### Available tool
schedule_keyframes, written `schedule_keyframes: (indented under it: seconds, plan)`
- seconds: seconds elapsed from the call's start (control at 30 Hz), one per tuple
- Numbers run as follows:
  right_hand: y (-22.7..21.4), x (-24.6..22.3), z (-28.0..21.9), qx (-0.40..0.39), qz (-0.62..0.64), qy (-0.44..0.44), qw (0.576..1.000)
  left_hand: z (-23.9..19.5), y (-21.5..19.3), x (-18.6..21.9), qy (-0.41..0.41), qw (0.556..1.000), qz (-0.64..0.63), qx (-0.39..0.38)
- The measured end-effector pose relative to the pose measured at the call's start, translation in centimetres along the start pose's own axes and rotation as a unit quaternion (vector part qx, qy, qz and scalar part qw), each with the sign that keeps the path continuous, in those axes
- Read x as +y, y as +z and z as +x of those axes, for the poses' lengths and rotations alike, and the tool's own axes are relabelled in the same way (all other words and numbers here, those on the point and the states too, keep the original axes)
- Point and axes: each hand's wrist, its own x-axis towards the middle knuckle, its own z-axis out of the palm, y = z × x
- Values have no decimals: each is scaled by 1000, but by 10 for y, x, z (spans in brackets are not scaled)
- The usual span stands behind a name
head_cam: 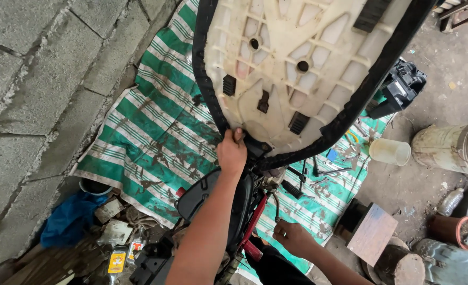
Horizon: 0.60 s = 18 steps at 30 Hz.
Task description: Removing a motorcycle seat using a screwdriver to release clips and then cleaning the engine area with a cloth.
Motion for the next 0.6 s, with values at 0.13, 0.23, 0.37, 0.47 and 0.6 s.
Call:
schedule_keyframes:
  seconds: [0.13,0.23,0.37,0.47,0.6]
  plan:
    - [-17,-54,-9,23,30,-37,999,4,14,-11,-2,1000,6,19]
    - [-45,-131,-6,205,123,-171,956,12,29,-29,32,997,19,64]
    - [-81,-211,60,367,293,-355,809,7,15,-23,23,998,-34,52]
    - [-98,-239,108,344,355,-313,811,-18,-15,15,22,998,-58,26]
    - [-109,-257,132,331,269,-286,858,-4,9,-19,40,998,-32,21]
